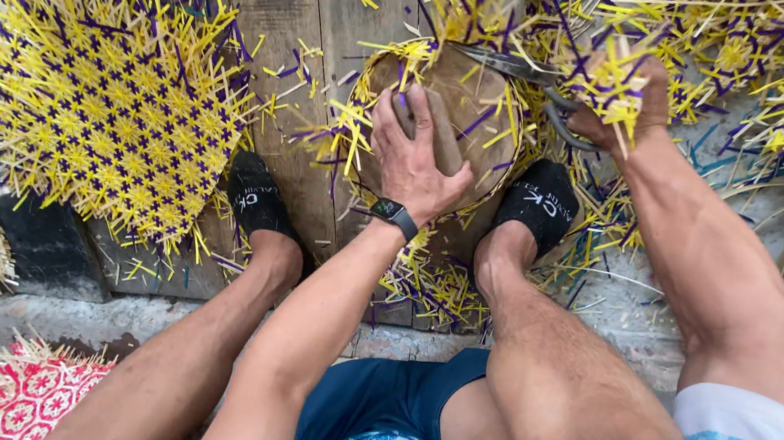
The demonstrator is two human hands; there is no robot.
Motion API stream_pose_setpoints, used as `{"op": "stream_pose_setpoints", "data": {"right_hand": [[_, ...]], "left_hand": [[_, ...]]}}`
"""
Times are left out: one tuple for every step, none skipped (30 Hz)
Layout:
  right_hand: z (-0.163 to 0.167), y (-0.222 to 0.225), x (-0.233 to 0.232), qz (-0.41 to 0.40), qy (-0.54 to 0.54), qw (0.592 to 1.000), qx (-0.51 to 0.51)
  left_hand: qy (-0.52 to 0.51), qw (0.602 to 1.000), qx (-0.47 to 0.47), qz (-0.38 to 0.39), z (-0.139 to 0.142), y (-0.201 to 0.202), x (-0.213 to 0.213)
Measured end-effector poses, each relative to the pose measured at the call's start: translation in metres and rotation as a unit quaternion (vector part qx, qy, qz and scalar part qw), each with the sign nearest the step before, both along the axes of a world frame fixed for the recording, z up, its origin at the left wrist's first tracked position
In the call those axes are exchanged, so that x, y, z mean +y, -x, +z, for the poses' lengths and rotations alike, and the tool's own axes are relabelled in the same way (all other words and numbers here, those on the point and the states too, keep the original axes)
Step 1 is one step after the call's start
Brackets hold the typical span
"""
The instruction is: The person trims the protruding woven strands from the edge of a small round basket using shears. They repeatedly flip the basket, cut the excess material, and place a bamboo ring around the rim.
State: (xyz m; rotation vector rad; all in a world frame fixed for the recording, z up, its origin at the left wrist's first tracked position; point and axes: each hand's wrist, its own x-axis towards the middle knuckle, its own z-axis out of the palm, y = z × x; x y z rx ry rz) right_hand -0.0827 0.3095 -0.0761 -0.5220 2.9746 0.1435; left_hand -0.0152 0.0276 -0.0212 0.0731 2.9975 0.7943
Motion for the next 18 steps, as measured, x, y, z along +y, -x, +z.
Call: {"op": "stream_pose_setpoints", "data": {"right_hand": [[0.000, -0.001, 0.006, -0.003, 0.003, 1.000, -0.019], [0.000, -0.004, 0.008, -0.006, 0.007, 0.999, -0.041], [0.001, -0.008, 0.009, -0.010, 0.010, 0.998, -0.062], [0.002, -0.011, 0.009, -0.006, 0.009, 1.000, -0.025], [0.003, -0.015, 0.007, 0.000, 0.010, 1.000, 0.012], [0.003, -0.019, 0.004, 0.006, 0.010, 0.999, 0.049], [0.003, -0.023, 0.001, 0.010, 0.010, 0.996, 0.085], [0.002, -0.026, -0.001, 0.015, 0.010, 0.992, 0.122], [-0.001, -0.028, -0.002, 0.021, 0.010, 0.987, 0.158], [-0.003, -0.028, 0.000, 0.016, 0.018, 0.993, 0.120], [-0.007, -0.029, 0.002, 0.012, 0.028, 0.996, 0.079], [-0.010, -0.028, 0.007, 0.007, 0.037, 0.999, 0.039], [-0.013, -0.027, 0.013, 0.002, 0.015, 1.000, 0.002], [-0.015, -0.026, 0.017, -0.001, -0.007, 0.999, -0.036], [-0.015, -0.025, 0.021, -0.005, -0.029, 0.997, -0.072], [-0.014, -0.025, 0.024, -0.006, -0.026, 0.998, -0.055], [-0.013, -0.025, 0.025, -0.007, -0.024, 0.999, -0.038], [-0.011, -0.025, 0.023, -0.005, -0.021, 1.000, -0.022]], "left_hand": [[-0.002, 1.000, 0.004, -0.020, 0.001, 0.001, -0.002], [-0.003, 0.999, 0.003, -0.039, 0.002, -0.001, -0.004], [-0.001, 0.999, 0.005, -0.039, 0.003, -0.001, -0.004], [0.000, 0.999, 0.010, -0.040, 0.003, -0.001, -0.004], [0.001, 0.999, 0.013, -0.040, 0.003, -0.002, -0.004], [0.002, 0.999, 0.012, -0.038, 0.003, -0.002, -0.003], [0.002, 0.999, 0.010, -0.037, 0.002, -0.002, -0.003], [0.002, 0.999, 0.009, -0.036, 0.002, -0.001, -0.002], [0.001, 0.999, 0.012, -0.036, 0.002, -0.001, -0.002], [-0.001, 0.999, 0.016, -0.036, 0.002, -0.001, -0.002], [-0.001, 0.999, 0.017, -0.036, 0.003, -0.001, -0.003], [-0.004, 0.999, 0.015, -0.042, 0.003, 0.000, -0.004], [-0.007, 0.999, 0.014, -0.048, 0.003, 0.000, -0.005], [-0.009, 0.998, 0.012, -0.055, 0.004, 0.000, -0.006], [-0.010, 0.998, 0.011, -0.058, 0.004, -0.001, -0.007], [-0.012, 0.998, 0.011, -0.063, 0.003, -0.001, -0.008], [-0.015, 0.998, 0.010, -0.066, 0.003, -0.001, -0.008], [-0.019, 0.997, 0.015, -0.069, 0.002, -0.001, -0.009]]}}
